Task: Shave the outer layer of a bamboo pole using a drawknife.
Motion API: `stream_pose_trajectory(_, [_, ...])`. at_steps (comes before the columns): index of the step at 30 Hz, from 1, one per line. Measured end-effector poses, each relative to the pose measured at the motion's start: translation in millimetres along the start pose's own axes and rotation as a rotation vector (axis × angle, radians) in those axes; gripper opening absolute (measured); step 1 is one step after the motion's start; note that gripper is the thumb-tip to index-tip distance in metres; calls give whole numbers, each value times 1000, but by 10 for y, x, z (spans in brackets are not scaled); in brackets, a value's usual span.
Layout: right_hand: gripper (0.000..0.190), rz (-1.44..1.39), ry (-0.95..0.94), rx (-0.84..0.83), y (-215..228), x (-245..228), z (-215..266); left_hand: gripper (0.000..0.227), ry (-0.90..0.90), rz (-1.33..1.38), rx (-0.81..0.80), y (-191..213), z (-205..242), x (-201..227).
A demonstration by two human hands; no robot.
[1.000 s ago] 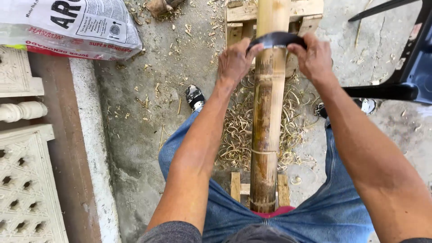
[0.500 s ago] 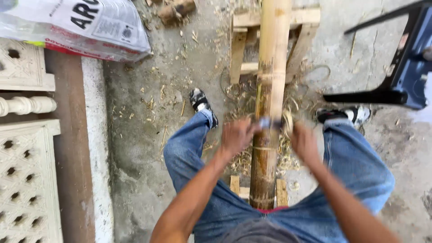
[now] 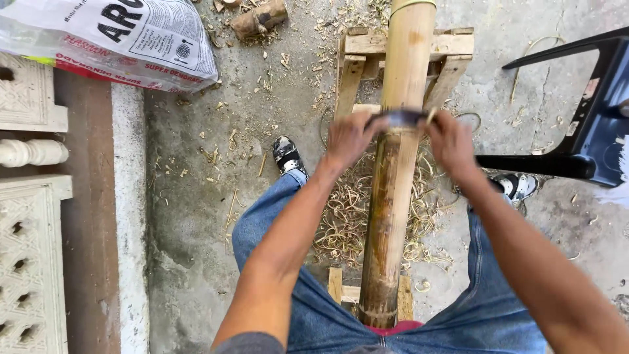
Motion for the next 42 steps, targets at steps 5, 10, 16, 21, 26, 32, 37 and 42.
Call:
stream_pose_trajectory(5, [20, 23, -196, -2, -82, 801, -979, 65, -11, -149, 308, -148, -1199, -369])
stream_pose_trajectory(10, [25, -23, -82, 141, -104, 725, -858, 63, 22, -126, 269, -84, -1065, -265])
stream_pose_trajectory(16, [28, 14, -354, 51, 24, 157, -220, 60, 80, -128, 150, 30, -285, 23])
stream_pose_trajectory(21, [39, 95, -379, -50, -1, -23, 367, 59, 58, -49, 209, 285, 365, 445])
stream_pose_trajectory(26, [37, 42, -263, 61, -83, -472, 1365, 58, 35, -68, 105, -44, 1375, 498])
stream_pose_trajectory(32, [38, 68, -444, -173, -240, -984, 2954, 55, 51, 83, -70, 207, 2726, 1002])
stream_pose_trajectory(37, [43, 65, -393, -409, -413, -565, 2891, 54, -18, 84, -141, 178, 2531, 781])
stream_pose_trajectory(42, [43, 46, -408, -316, -257, -109, 1343, 57, -10, 60, -44, 92, 1208, 352])
Point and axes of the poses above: each hand's wrist, its own z-axis away from the middle knuckle, its own y-axis out of the back of the hand, x = y × z, the point moved 4 cm from there along -z, towards the middle knuckle, and after that the axes turned 1 degree about y, right-handed, at the moved point
